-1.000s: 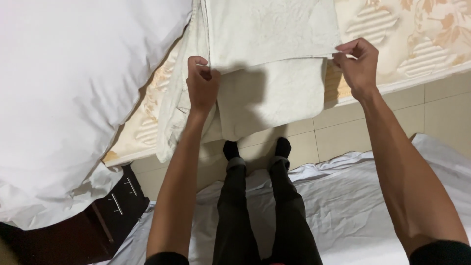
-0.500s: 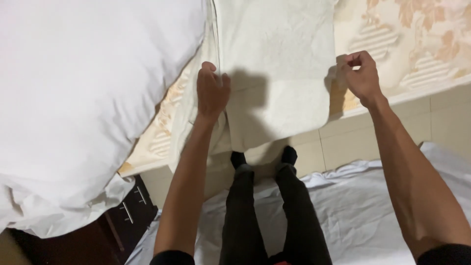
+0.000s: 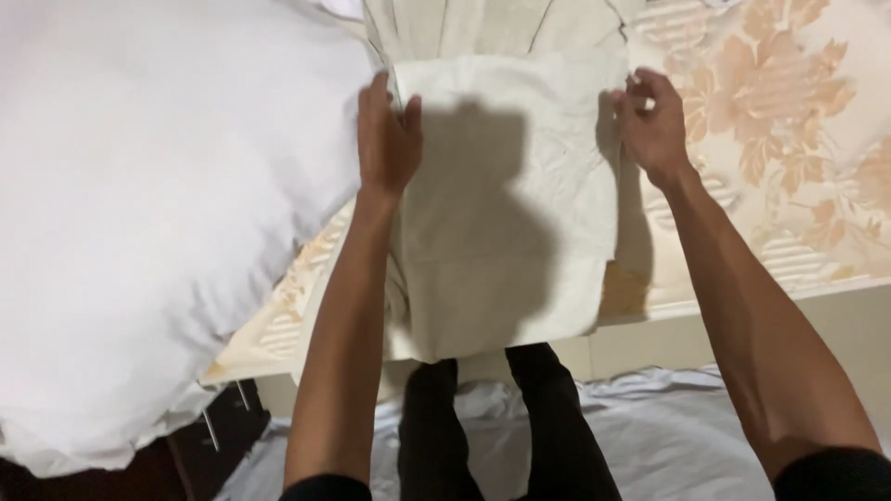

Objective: The person picks up a white towel from a bed, shakes it out, and folds it neatly by hand. They then place the folded towel on a bedside table.

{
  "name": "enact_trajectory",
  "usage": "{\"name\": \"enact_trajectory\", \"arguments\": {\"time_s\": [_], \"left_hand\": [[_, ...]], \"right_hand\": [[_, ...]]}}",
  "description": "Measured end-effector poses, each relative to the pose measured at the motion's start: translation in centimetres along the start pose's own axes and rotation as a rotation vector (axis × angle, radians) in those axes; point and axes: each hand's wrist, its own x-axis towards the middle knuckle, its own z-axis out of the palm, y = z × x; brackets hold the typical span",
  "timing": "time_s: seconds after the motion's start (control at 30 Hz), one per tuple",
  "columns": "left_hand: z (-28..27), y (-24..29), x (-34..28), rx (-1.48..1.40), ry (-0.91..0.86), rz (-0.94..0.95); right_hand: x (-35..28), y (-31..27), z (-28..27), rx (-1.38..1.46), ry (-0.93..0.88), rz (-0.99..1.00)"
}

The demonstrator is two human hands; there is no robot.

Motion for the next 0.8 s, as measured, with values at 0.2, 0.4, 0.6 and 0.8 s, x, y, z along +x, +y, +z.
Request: {"name": "enact_trajectory", "arguments": {"time_s": [0.2, 0.4, 0.6, 0.8], "left_hand": [[1.0, 0.9, 2.4, 0.010, -0.088, -0.148], [1.0, -1.0, 4.1, 0.013, -0.073, -0.082], [-0.2, 0.2, 7.0, -0.011, -0.121, -0.153], [-1.0, 3.1, 10.4, -0.105, -0.180, -0.314]], "right_hand": [[4.0, 4.5, 0.7, -0.010, 0.067, -0.049], [4.7, -1.7, 0.3, 0.191, 0.079, 0.289], [6.2, 0.4, -0.2, 0.206, 0.113, 0.093], [7.9, -3.1, -0.3, 0.079, 0.246, 0.035]]}}
